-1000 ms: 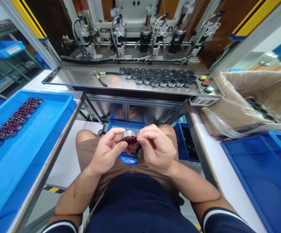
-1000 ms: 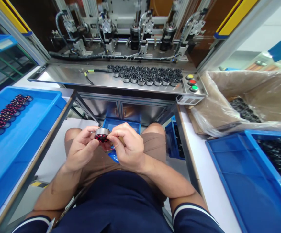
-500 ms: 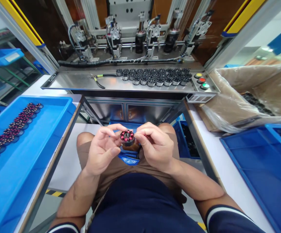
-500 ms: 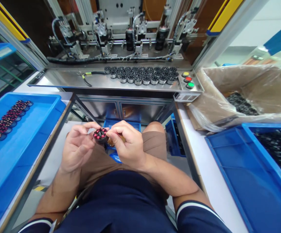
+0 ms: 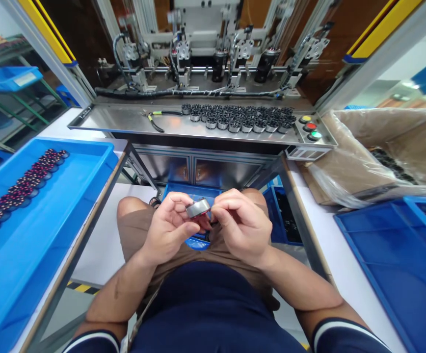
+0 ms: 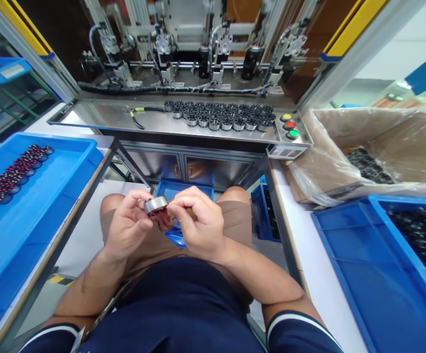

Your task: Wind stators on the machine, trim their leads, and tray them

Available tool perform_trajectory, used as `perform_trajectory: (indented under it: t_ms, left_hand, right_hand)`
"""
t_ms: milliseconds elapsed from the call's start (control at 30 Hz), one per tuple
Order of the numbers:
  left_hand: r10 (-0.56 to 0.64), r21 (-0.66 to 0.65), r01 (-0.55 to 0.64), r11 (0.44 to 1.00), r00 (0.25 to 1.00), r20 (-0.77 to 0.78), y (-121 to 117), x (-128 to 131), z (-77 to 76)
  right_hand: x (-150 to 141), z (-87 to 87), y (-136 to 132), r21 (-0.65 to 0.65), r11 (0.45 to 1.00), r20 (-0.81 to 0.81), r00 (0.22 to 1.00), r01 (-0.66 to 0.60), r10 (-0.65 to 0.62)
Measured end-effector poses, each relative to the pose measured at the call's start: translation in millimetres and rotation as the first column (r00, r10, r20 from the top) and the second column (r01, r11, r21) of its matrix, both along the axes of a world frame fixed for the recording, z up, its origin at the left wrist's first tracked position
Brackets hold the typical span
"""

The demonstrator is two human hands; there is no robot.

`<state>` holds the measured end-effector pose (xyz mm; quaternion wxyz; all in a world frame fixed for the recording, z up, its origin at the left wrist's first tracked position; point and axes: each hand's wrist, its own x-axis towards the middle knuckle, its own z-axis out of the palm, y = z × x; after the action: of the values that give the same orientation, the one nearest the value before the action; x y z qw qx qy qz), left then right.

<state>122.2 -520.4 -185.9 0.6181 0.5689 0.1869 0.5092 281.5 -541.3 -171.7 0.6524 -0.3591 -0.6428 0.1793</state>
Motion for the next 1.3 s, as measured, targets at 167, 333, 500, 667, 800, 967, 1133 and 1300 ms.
perform_trajectory:
  t_ms: [167,333,500,667,800,967,1133,1300]
  left_hand:
    - [0.412,0.490,-0.324,0.809,0.908,-0.081,3.2,-1.8,-7.1]
    - [0.540,0.687,-0.299,0.663,0.825,-0.163,4.0,-8.0,-7.1]
    - [0.536,0.677,-0.296,0.674,0.826,-0.172,3.8,-8.4,-7.2]
    - [0.519,0.608,-0.304,0.733,0.828,-0.211,3.1,-10.3,-11.1]
    - [0.481,0.540,-0.301,0.786,0.847,-0.228,2.7,-11.9,-14.3]
    - [0.450,0.523,-0.291,0.801,0.870,-0.204,4.9,-12.7,-15.9]
    - [0.367,0.521,-0.223,0.824,0.911,-0.190,6.4,-13.2,-12.4]
    - [0.361,0.530,-0.204,0.823,0.908,-0.211,4.3,-13.9,-8.1]
  right_hand:
    - [-6.7,-7.7,-0.5,-0.304,0.913,-0.391,0.910,-0.272,0.141]
    - [-10.1,-19.5,0.5,-0.401,0.727,-0.686,0.708,-0.557,0.164]
    - [-11.7,-20.6,0.3,-0.432,0.676,-0.738,0.665,-0.597,0.115]
    - [-13.2,-22.1,-0.1,-0.480,0.647,-0.735,0.674,-0.593,0.072]
    - [-14.4,-24.4,-1.9,-0.521,0.639,-0.708,0.705,-0.566,0.047]
    - [-14.3,-23.7,-1.2,-0.536,0.640,-0.687,0.725,-0.551,0.048]
    - [-12.9,-25.2,1.8,-0.500,0.680,-0.671,0.736,-0.537,0.088]
    - [-12.4,-28.1,1.8,-0.501,0.688,-0.664,0.743,-0.526,0.085]
